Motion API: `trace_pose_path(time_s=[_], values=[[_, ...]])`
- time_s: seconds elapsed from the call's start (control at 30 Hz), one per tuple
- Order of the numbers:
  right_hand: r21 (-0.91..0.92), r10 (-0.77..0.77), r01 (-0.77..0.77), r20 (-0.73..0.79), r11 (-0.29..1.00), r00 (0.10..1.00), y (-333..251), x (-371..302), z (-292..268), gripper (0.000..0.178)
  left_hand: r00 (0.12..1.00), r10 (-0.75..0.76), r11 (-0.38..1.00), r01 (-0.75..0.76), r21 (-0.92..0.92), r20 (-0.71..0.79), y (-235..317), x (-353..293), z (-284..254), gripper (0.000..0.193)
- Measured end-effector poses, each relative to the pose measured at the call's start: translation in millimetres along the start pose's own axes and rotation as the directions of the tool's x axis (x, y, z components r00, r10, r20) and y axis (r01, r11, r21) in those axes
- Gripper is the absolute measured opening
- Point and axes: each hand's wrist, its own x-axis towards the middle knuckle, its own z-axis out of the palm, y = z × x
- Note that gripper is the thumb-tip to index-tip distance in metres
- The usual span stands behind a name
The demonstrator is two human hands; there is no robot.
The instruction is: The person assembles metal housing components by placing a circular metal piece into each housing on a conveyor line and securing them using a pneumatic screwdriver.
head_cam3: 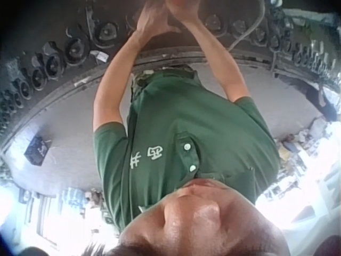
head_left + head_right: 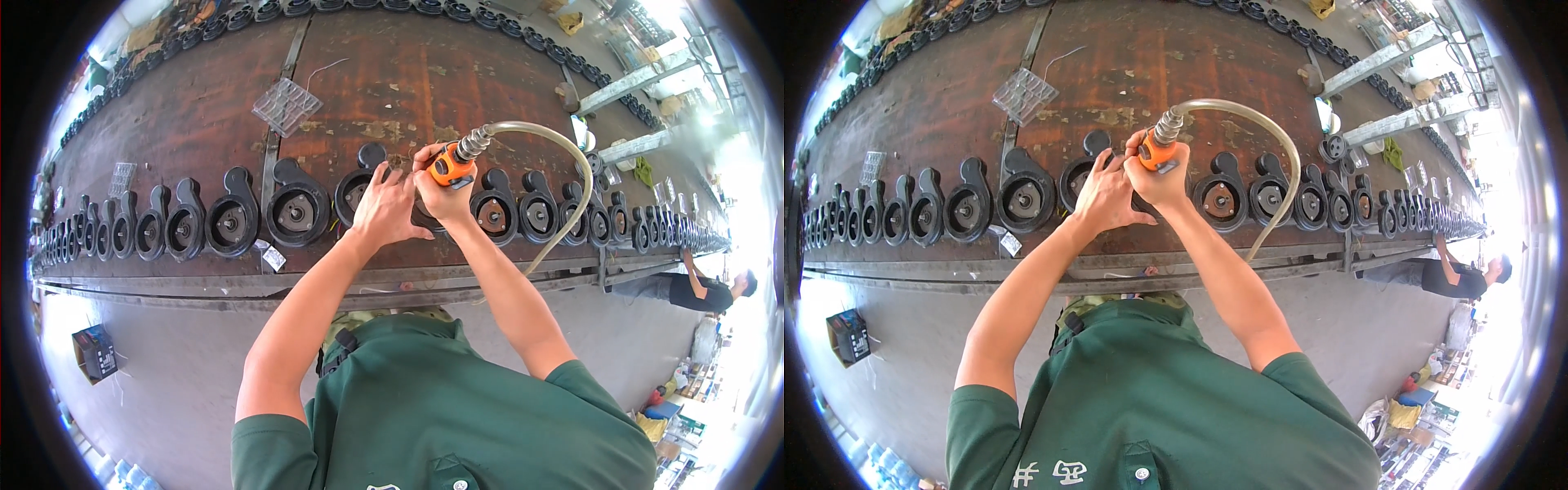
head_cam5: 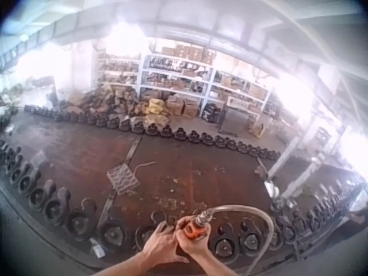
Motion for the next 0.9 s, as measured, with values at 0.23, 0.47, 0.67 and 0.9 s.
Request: trace_pose_path(time_s=[0.23, 0.47, 0.67, 0.9], values=[[0.099, 0.081, -0.074, -0.075, 0.992, 0.994, -11.4, -10.7, 0.8, 0.021, 1.000, -0.016, 1.000, 0.016, -0.009, -0.010, 2.2, -0.8, -2.4, 0.100], [-0.044, 0.061, -0.058, 0.063, 0.997, 0.996, -18.6, 12.8, 13.3, 0.011, 1.000, -0.007, 1.000, 0.006, 0.017, 0.003, 1.2, -6.2, -1.1, 0.110], [0.059, 0.012, -0.005, -0.117, 0.998, 0.993, -29.1, 27.4, -13.3, 0.021, 0.993, -0.065, 0.997, 0.061, 0.041, 0.098, 5.8, 0.8, -10.6, 0.117], [0.046, 0.067, -0.057, -0.246, 0.997, 0.967, -5.3, 29.7, -53.5, 0.019, 0.989, -0.088, 0.996, 0.083, 0.044, 0.122, 8.3, 4.1, -13.0, 0.115]])
